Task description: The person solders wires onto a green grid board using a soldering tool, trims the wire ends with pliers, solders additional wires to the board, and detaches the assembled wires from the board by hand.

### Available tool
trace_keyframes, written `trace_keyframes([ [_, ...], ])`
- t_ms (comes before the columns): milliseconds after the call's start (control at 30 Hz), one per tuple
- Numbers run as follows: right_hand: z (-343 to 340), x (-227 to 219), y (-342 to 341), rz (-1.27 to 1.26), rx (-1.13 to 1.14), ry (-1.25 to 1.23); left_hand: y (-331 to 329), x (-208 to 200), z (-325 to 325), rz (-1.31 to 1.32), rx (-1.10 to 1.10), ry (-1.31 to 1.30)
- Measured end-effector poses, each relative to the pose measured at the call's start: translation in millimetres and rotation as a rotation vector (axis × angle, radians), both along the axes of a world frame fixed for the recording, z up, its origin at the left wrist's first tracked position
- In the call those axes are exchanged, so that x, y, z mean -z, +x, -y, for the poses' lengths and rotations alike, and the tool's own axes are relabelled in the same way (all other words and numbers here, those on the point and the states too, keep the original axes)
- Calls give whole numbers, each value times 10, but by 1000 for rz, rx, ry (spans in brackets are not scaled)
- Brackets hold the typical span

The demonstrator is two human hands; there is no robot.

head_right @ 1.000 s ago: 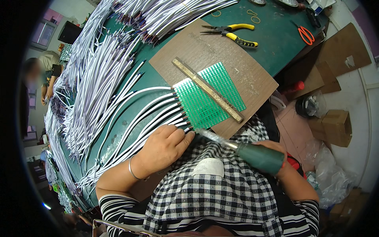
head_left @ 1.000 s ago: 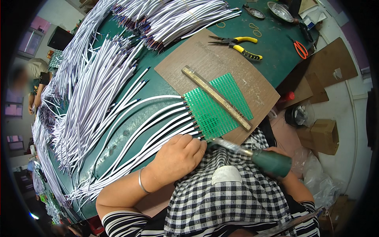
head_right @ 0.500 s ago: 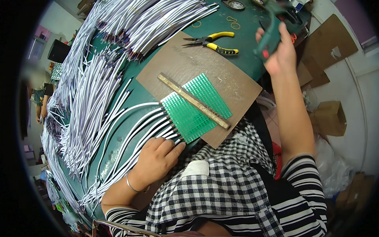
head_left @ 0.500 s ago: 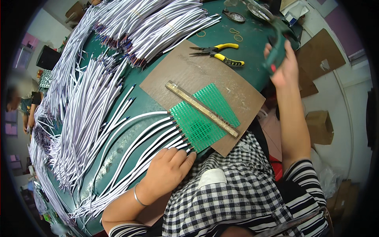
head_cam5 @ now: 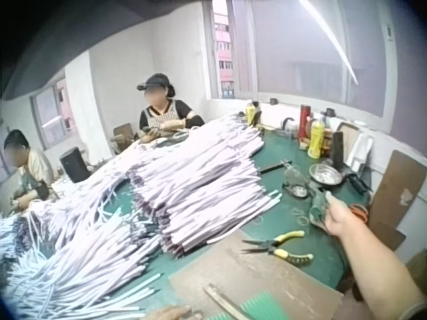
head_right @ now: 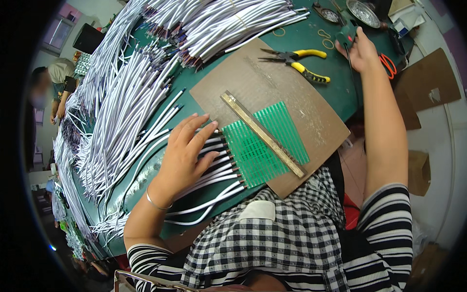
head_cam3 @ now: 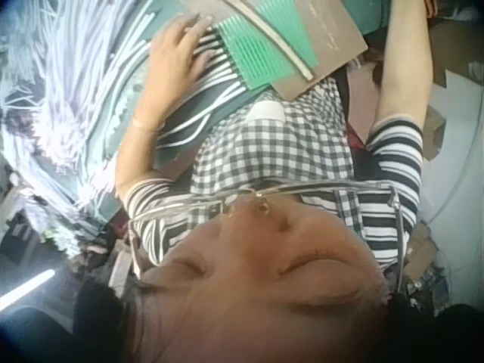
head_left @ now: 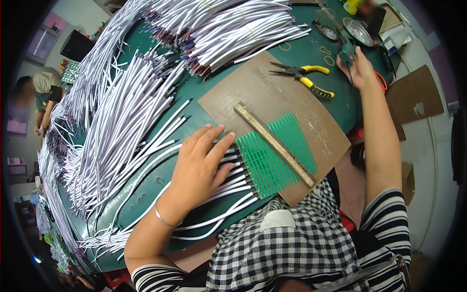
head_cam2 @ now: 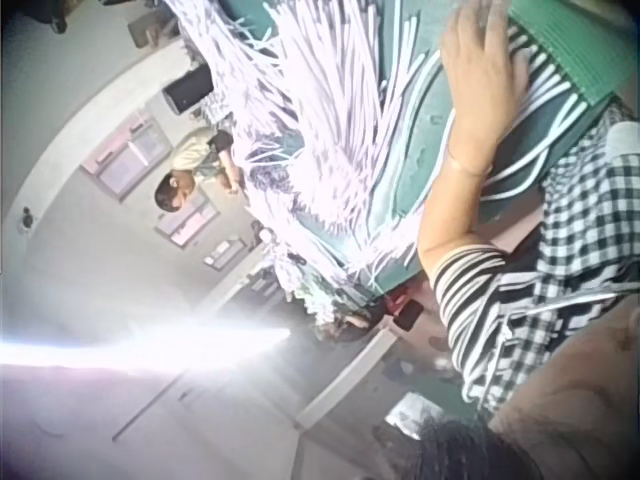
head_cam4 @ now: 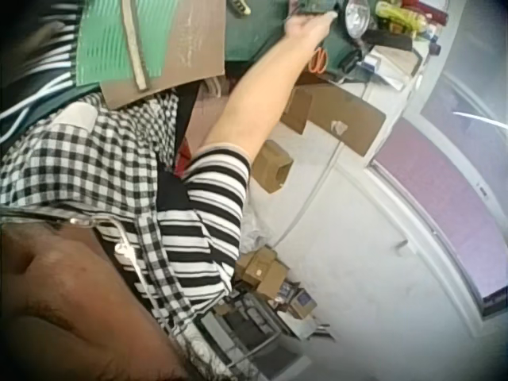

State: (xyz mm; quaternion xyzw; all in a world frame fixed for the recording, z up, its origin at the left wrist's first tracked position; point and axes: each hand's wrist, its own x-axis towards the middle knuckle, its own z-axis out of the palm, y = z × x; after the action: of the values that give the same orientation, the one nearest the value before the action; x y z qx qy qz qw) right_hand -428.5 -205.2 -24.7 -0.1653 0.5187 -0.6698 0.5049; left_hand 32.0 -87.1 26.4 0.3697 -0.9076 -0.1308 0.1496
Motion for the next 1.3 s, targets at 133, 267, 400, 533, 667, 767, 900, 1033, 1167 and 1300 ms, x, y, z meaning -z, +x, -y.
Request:
trace_keyframes([
  [133, -500, -446, 351, -1209, -11, 240, -74, 72, 137, -1, 57, -4],
  [267, -981, -447, 1505, -1520, -329, -234, -60, 122, 214, -32, 51, 54],
  [400, -1301, -466, 2206, -1895, -714, -400, -130, 84, 238, 12, -7, 163],
  [533, -1285, -317, 2247, -1881, -822, -272, -175, 195, 271, -82, -26, 173],
  [667, -1181, -343, 1954, -1841, -747, -245, -133, 197, 276, -89, -96, 297],
  [767, -1154, -427, 1626, -1765, -736, -83, -113, 127, 265, -144, -88, 343],
  [900, -1165, -556, 1464, -2021, -548, -294, -131, -118, 266, -129, -112, 343],
  [1033, -981, -1000, 1824, -1749, -551, -612, -92, -203, 172, -155, -91, 169],
  [1167, -961, -1281, 2469, -2026, -832, -712, -98, -246, 53, -120, -94, 100],
  [1300, -913, -1098, 2718, -1987, -1432, -233, -77, -178, 47, -153, -181, 259],
])
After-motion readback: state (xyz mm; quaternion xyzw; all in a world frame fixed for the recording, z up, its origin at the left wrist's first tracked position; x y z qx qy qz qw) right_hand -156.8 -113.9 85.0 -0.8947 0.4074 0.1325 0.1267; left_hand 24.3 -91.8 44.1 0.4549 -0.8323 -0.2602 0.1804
